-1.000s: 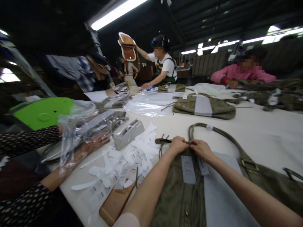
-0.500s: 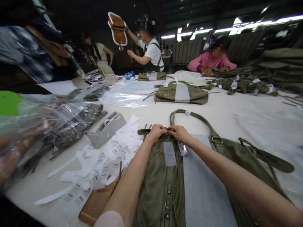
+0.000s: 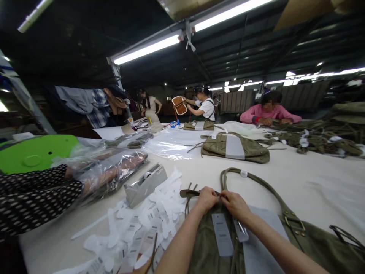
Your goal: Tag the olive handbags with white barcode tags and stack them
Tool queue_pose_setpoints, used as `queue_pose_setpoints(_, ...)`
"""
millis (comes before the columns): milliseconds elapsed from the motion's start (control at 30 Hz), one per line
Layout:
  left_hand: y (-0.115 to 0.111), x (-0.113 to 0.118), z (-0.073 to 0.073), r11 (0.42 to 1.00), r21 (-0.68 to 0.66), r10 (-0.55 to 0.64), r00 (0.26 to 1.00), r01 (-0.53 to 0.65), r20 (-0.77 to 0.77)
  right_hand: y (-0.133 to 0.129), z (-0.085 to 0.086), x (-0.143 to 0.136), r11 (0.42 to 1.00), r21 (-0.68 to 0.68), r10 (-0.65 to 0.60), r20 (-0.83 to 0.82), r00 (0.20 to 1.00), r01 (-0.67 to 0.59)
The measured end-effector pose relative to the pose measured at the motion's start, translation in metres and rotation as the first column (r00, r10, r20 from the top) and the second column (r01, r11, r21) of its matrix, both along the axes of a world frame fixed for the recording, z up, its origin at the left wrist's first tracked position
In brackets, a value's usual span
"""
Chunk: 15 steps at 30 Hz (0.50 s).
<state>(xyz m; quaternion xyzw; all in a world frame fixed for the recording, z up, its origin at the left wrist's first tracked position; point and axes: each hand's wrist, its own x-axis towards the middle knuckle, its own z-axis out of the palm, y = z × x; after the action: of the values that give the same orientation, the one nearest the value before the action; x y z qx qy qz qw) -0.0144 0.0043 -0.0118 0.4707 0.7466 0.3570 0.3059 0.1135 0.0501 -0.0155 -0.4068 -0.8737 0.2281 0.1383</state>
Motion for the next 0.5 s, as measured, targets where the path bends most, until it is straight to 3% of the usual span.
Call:
queue_pose_setpoints(167, 0.0024, 0.0018, -0.0033, 1.000, 0.026, -0.001, 1.000, 0.001, 0.023, -0.0011, -0.0027, -0.0013, 1.000, 0.018, -0.025, 0.010, 1.000, 0.025)
queue_pose_setpoints(500, 0.0045, 0.0079, -0.0071, 0.995, 0.078, 0.043, 0.956, -0.068, 0.290, 0.0014, -0.0070, -0.0008, 0.998, -0.031, -0.048, -0.035, 0.998, 0.047)
